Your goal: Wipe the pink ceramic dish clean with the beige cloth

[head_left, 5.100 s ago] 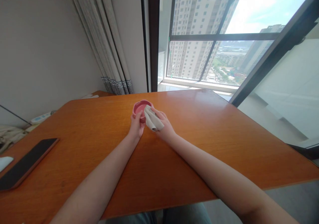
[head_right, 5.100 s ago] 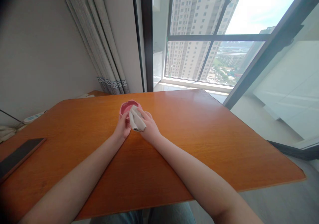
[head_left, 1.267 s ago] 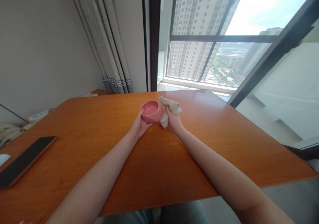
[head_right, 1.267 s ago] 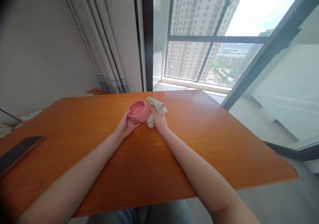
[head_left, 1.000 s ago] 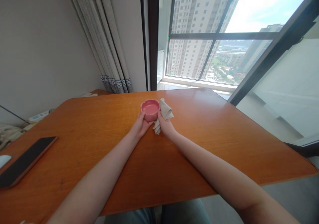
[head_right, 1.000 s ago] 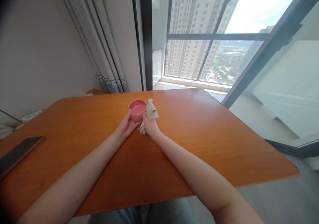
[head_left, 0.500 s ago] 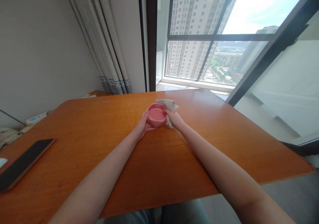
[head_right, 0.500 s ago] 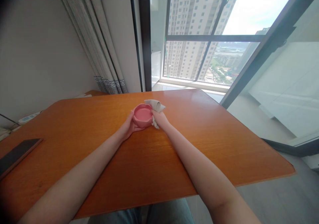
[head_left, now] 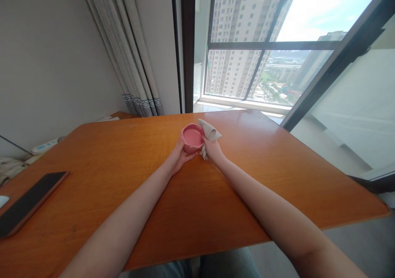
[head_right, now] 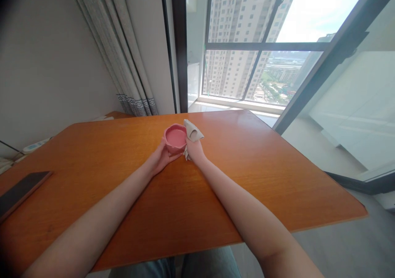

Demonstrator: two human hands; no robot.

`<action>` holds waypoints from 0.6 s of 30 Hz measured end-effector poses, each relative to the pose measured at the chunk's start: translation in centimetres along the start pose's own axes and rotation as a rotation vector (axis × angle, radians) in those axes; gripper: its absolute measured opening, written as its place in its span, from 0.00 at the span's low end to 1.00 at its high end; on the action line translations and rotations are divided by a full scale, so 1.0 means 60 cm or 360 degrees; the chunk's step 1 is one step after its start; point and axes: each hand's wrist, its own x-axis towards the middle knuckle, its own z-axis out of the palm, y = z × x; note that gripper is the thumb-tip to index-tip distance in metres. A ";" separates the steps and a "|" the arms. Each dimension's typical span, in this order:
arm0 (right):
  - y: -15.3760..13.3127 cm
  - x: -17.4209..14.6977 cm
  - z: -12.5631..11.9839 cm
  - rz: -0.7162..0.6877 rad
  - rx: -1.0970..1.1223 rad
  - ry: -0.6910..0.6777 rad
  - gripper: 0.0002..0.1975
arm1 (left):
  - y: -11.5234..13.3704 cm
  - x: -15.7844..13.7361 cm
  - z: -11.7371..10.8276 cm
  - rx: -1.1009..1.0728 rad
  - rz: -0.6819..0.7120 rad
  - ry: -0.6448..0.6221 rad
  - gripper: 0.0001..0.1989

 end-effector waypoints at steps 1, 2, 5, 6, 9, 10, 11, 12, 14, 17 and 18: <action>-0.005 0.008 -0.009 0.0002 0.0045 -0.0068 0.18 | 0.003 -0.002 0.002 -0.0001 -0.0059 -0.0011 0.31; -0.008 0.015 -0.016 -0.0005 0.0082 -0.0177 0.18 | 0.004 -0.003 0.003 0.0010 -0.0095 -0.0001 0.31; -0.014 0.019 -0.024 -0.0056 0.0140 -0.0385 0.16 | 0.006 -0.004 0.005 0.0077 -0.0078 0.0110 0.27; -0.014 0.014 -0.021 -0.0051 0.0119 -0.0356 0.15 | 0.005 -0.004 0.005 0.0070 -0.0055 0.0147 0.26; -0.010 -0.012 0.000 0.0089 -0.0045 -0.0152 0.16 | 0.001 -0.001 0.005 -0.0117 0.0066 0.0195 0.23; -0.007 -0.022 0.009 0.0151 -0.0101 -0.0116 0.18 | 0.001 0.000 0.005 -0.0194 0.0120 0.0182 0.23; -0.005 -0.030 0.017 0.0196 -0.0141 -0.0094 0.19 | 0.001 0.001 0.005 -0.0250 0.0166 0.0160 0.22; -0.003 -0.036 0.024 0.0206 -0.0167 -0.0070 0.20 | 0.001 0.001 0.006 -0.0279 0.0195 0.0127 0.23; -0.001 -0.036 0.028 0.0114 -0.0181 -0.0001 0.20 | 0.003 0.000 0.009 -0.0271 0.0209 0.0040 0.24; -0.003 -0.011 0.010 -0.0122 -0.0097 0.0025 0.19 | 0.008 -0.004 0.012 -0.0207 0.0140 -0.0064 0.27; -0.004 0.000 0.000 -0.0156 -0.0039 -0.0035 0.19 | 0.009 -0.005 0.012 -0.0178 0.0109 -0.0084 0.27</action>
